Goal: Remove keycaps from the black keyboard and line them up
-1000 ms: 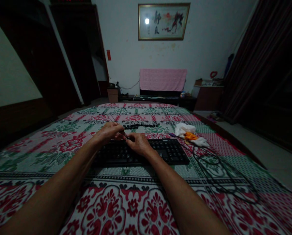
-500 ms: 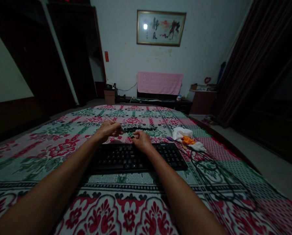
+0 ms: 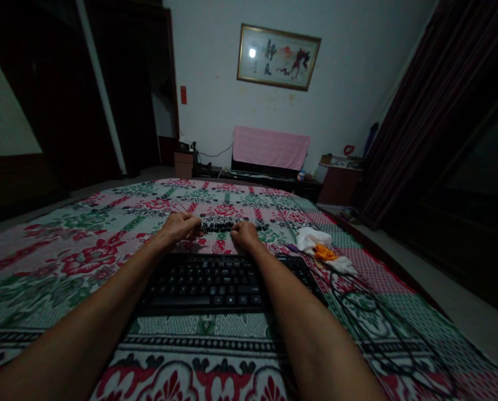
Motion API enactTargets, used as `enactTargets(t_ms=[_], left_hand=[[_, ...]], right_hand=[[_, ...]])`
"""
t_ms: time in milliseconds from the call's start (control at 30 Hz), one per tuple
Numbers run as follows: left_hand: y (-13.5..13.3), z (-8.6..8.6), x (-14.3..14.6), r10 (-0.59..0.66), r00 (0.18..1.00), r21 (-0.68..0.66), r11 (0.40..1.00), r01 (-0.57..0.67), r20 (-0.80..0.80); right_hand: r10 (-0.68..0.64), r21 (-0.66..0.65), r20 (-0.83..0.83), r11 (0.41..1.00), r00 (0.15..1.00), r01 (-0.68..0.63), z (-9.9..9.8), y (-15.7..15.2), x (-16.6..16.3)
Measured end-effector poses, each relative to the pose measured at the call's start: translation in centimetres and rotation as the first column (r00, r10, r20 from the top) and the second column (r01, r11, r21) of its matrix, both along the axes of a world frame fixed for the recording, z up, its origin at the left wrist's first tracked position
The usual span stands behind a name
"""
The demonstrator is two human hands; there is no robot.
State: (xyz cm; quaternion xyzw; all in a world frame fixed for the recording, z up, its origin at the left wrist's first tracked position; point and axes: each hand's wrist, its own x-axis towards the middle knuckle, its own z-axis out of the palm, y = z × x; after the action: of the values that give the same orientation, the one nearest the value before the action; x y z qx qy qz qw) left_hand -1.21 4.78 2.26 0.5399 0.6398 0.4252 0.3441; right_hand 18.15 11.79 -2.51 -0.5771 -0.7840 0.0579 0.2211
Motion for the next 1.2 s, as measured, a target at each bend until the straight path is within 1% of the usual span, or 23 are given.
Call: enactTargets(t_ms=[67,133,233,333,433,533,633,833,967,1200], left_hand=[[0.5,-0.3,-0.3,0.009,0.998,0.002,1.000,-0.009,-0.066],[0.9,-0.6,-0.5,0.023,0.994,0.013,1.000,-0.022,-0.109],[1.2,-0.9,-0.7,0.036,0.989,0.025,0.999,-0.033,-0.143],[1.4,-1.0,-0.8,0.035,0.988,0.028,0.999,-0.032,-0.147],[1.2,-0.7,-0.8,0.031,0.992,0.030,0.999,-0.028,-0.119],[0.8,-0.3,-0.8,0.035,0.995,0.025,0.999,-0.033,-0.093],[0.6,0.0,-1.0,0.038,0.993,0.036,0.999,-0.035,-0.110],[1.3,-0.6,-1.9,0.057,0.984,0.061,0.997,-0.048,-0.168],[1.5,-0.8,-1.9,0.058,0.985,0.056,0.997,-0.050,-0.162],[1.2,-0.5,-2.0,0.041,0.992,0.039,0.999,-0.036,-0.121]], right_hand=[[0.015,0.000,0.084,1.000,0.996,-0.015,0.1,0.2,-0.1],[-0.004,-0.012,0.146,1.000,0.989,0.005,0.3,0.2,-0.1],[-0.044,-0.010,0.183,0.999,0.982,0.047,0.7,0.1,-0.2],[-0.070,0.018,0.184,0.998,0.980,0.068,0.7,0.0,-0.4],[-0.080,0.036,0.167,0.997,0.983,0.075,0.4,0.0,-0.4],[-0.082,0.026,0.152,0.997,0.985,0.079,0.2,-0.1,-0.5],[-0.083,0.021,0.159,0.996,0.984,0.081,0.2,-0.4,-0.5],[-0.117,0.052,0.127,0.992,0.985,0.111,0.2,-0.9,-0.6],[-0.157,0.041,0.089,0.987,0.984,0.153,0.1,-0.6,-0.6],[-0.179,0.016,0.064,0.984,0.982,0.178,0.0,-0.4,-0.7]])
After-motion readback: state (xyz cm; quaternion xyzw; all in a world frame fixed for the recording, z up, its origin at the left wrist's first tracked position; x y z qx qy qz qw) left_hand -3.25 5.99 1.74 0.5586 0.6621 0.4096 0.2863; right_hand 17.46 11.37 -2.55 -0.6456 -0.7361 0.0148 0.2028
